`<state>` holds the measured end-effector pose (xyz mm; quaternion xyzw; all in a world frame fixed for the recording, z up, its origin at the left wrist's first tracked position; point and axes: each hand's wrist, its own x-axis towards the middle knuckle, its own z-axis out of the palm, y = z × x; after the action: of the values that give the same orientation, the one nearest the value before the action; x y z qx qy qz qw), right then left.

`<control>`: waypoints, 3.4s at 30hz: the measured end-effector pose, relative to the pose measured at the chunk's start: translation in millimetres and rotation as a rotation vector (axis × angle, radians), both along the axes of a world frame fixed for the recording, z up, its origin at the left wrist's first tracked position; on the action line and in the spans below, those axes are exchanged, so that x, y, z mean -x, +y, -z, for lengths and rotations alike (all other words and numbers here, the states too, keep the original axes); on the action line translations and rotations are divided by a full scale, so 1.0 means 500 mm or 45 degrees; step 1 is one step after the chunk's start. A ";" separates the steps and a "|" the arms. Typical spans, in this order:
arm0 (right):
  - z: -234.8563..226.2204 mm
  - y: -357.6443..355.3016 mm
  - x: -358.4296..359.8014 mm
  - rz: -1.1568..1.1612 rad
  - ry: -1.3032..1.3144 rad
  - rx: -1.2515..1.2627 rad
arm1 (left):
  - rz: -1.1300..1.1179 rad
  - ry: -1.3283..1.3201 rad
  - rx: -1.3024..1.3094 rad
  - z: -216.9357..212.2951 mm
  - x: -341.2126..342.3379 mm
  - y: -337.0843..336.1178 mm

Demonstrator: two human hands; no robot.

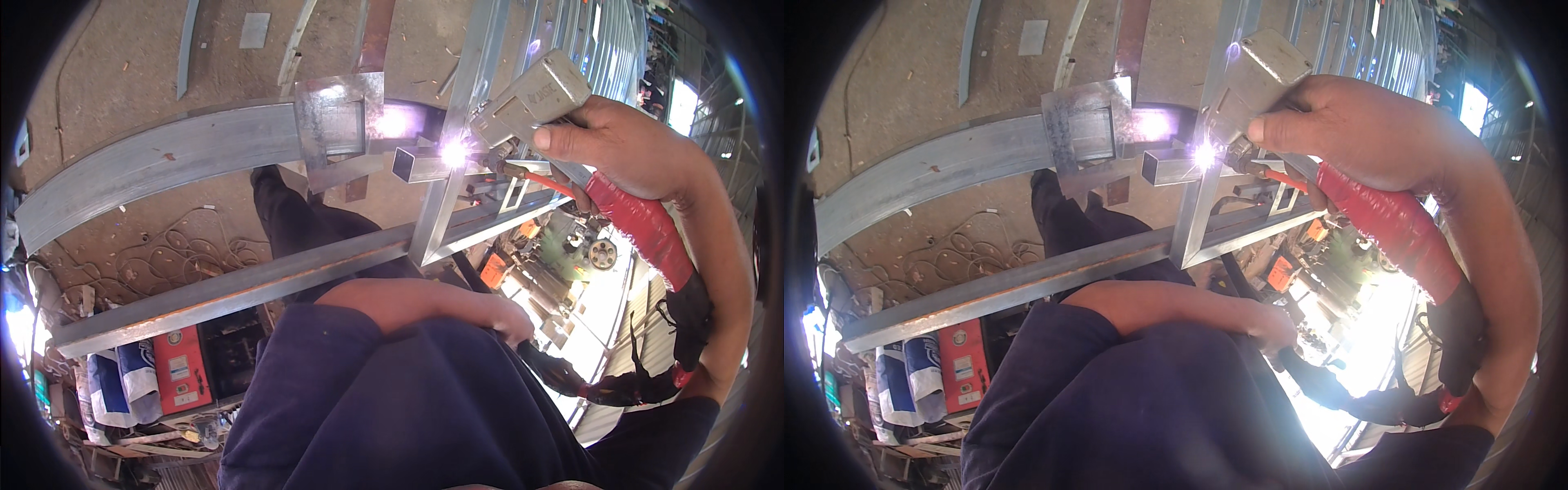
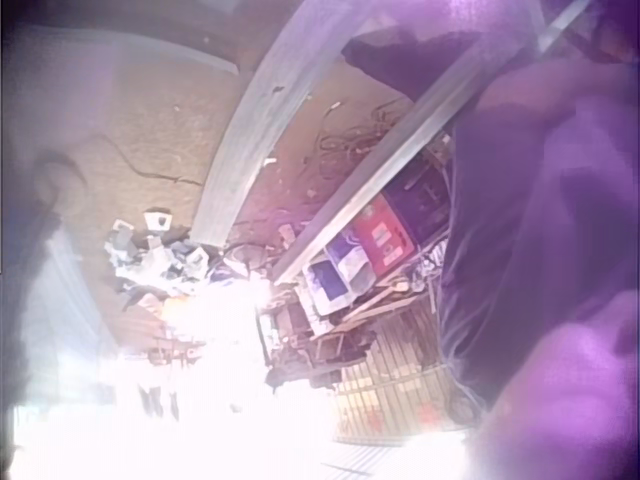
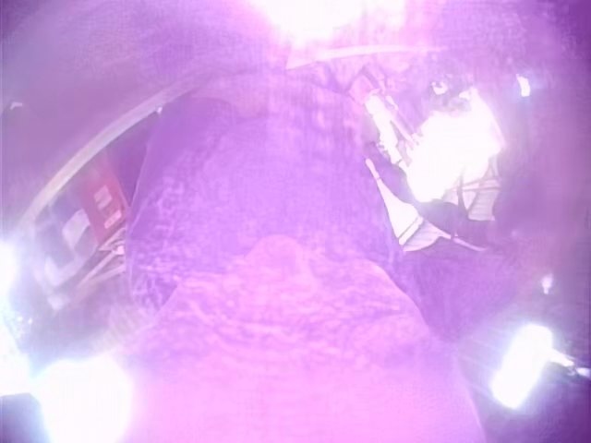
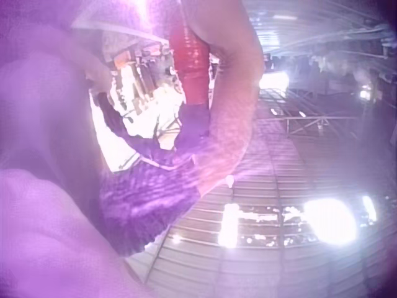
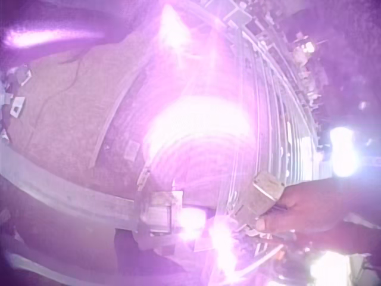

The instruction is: The person positions a metal frame on a workbench and welds multiple joints using a handheld welding torch. The person moves along the frame, welding different sections while holding the frame steady with the other hand.

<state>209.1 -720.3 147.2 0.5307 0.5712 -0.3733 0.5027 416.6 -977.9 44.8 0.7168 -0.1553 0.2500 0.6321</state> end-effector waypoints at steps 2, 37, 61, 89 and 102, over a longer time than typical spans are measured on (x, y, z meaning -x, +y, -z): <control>-0.009 -0.008 -0.010 0.004 0.005 -0.031 | 0.030 0.063 -0.048 0.001 -0.012 -0.013; 0.199 -0.658 -0.451 1.126 1.125 -1.135 | -0.306 0.375 2.052 0.127 0.162 -0.289; 0.160 -0.644 -0.355 0.901 0.864 -1.311 | -0.051 0.394 2.147 0.143 0.218 -0.262; 0.149 -0.654 -0.361 0.973 0.824 -1.201 | 0.132 0.295 2.154 0.147 0.208 -0.271; 0.145 -0.667 -0.362 0.915 0.824 -1.253 | 0.215 0.258 2.073 0.177 0.183 -0.297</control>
<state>390.0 -1053.7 74.4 0.7154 0.5842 -0.3536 -0.1474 325.0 -1126.5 -43.9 0.0392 0.0792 0.1702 0.9814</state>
